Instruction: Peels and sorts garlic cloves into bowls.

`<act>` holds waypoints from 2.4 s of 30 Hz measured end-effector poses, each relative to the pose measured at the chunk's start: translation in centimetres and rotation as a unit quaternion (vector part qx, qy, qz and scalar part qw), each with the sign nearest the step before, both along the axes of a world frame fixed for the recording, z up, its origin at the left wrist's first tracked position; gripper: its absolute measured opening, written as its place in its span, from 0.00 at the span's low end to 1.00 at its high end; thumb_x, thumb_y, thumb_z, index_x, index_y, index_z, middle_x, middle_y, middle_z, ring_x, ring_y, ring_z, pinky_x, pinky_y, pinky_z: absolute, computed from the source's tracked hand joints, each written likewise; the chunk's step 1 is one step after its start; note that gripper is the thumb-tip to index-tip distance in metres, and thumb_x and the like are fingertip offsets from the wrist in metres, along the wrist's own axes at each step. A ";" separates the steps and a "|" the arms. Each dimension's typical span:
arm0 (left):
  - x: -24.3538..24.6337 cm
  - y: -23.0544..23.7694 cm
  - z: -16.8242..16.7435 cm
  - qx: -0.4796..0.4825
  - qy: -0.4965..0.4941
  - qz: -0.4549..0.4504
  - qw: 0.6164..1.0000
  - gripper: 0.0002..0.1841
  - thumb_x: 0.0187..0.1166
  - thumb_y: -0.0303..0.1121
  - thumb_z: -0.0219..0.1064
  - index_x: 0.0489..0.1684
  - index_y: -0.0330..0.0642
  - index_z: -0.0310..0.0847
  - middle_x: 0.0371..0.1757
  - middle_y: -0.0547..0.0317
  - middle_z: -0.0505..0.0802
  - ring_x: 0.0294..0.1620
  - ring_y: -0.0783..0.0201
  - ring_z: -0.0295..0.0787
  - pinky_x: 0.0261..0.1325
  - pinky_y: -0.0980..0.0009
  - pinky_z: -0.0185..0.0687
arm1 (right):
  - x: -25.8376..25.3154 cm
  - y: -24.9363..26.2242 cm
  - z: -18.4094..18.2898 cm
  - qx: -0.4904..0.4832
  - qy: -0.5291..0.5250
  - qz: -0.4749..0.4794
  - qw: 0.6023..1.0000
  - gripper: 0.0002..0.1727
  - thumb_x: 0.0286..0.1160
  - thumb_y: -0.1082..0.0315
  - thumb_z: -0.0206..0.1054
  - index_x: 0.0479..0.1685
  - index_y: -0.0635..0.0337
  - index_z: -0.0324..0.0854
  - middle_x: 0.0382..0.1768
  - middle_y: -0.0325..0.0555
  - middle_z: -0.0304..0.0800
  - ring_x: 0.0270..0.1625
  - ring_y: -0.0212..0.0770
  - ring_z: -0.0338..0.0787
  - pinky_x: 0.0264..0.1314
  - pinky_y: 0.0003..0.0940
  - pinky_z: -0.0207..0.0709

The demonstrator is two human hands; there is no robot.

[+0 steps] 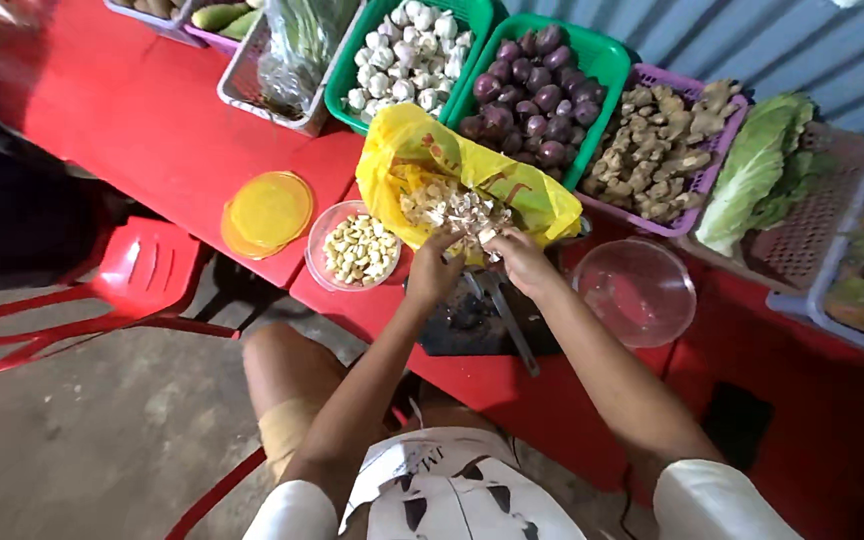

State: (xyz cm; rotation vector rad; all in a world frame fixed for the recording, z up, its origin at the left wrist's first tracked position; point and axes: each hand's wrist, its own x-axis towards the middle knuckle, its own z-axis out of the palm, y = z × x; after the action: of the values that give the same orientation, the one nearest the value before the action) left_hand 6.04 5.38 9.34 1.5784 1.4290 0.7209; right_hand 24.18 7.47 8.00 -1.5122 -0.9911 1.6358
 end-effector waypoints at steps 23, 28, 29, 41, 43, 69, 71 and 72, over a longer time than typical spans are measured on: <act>-14.1 -10.9 7.0 0.047 -0.141 0.200 0.968 0.15 0.85 0.27 0.63 0.65 0.32 0.83 0.57 0.50 0.92 0.35 0.73 0.88 0.38 0.76 0.86 | -5.0 3.2 1.7 0.033 -0.063 0.070 0.995 0.12 0.80 0.70 0.62 0.57 0.60 0.75 0.37 0.35 0.83 0.32 0.28 0.87 0.41 0.28 0.87; -14.5 -12.0 6.8 0.037 -0.141 0.232 0.962 0.12 0.85 0.29 0.64 0.60 0.37 0.85 0.58 0.55 0.92 0.34 0.71 0.89 0.37 0.73 0.88 | -4.0 3.6 1.8 0.009 -0.088 0.062 0.994 0.17 0.85 0.70 0.60 0.68 0.67 0.72 0.44 0.49 0.83 0.36 0.35 0.86 0.43 0.35 0.85; -14.3 -11.8 7.1 0.029 -0.138 0.234 0.962 0.11 0.85 0.30 0.64 0.59 0.38 0.86 0.58 0.56 0.92 0.34 0.71 0.89 0.36 0.73 0.87 | -3.8 3.7 1.8 0.008 -0.090 0.055 0.994 0.17 0.85 0.70 0.60 0.69 0.67 0.72 0.44 0.50 0.83 0.36 0.36 0.87 0.42 0.34 0.85; -10.8 -8.6 7.5 0.017 -0.102 0.208 0.973 0.12 0.86 0.28 0.63 0.60 0.33 0.85 0.50 0.52 0.93 0.32 0.70 0.87 0.32 0.73 0.83 | 2.1 3.2 1.3 0.072 -0.073 0.075 0.992 0.17 0.84 0.68 0.61 0.67 0.64 0.75 0.47 0.43 0.85 0.39 0.31 0.87 0.47 0.34 0.87; -10.1 -7.5 7.1 0.042 -0.131 0.197 0.971 0.12 0.84 0.28 0.64 0.58 0.32 0.85 0.50 0.53 0.92 0.33 0.70 0.88 0.32 0.74 0.85 | 3.0 3.0 1.5 0.071 -0.075 0.067 0.992 0.16 0.82 0.68 0.62 0.65 0.63 0.75 0.44 0.39 0.85 0.36 0.29 0.88 0.44 0.31 0.88; 1.7 -13.8 3.9 0.198 0.204 0.008 0.959 0.09 0.76 0.25 0.67 0.44 0.42 0.93 0.44 0.49 0.94 0.51 0.47 0.91 0.44 0.51 0.87 | -6.3 -11.2 5.2 -0.102 0.286 -0.190 0.934 0.15 0.92 0.59 0.44 0.56 0.54 0.75 0.40 0.42 0.90 0.42 0.35 0.92 0.47 0.32 0.88; 3.5 -16.6 4.2 0.207 0.227 -0.044 0.951 0.12 0.74 0.23 0.67 0.49 0.42 0.93 0.52 0.48 0.94 0.54 0.47 0.91 0.44 0.52 0.86 | -4.6 -13.9 5.0 -0.065 0.259 -0.209 0.941 0.17 0.93 0.59 0.40 0.54 0.52 0.76 0.37 0.37 0.88 0.38 0.30 0.90 0.43 0.26 0.86; 4.3 -18.5 4.5 0.195 0.230 -0.081 0.950 0.13 0.75 0.22 0.66 0.53 0.40 0.92 0.57 0.46 0.92 0.57 0.47 0.90 0.45 0.53 0.86 | -3.4 -15.6 4.7 -0.052 0.246 -0.206 0.946 0.18 0.94 0.59 0.38 0.52 0.52 0.76 0.35 0.35 0.88 0.35 0.27 0.88 0.40 0.22 0.84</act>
State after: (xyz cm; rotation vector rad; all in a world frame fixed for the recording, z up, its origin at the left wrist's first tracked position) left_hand 10.32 -13.15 13.82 2.2589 1.5172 0.5839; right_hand 20.78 -8.10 12.69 -1.1808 -0.2949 1.6497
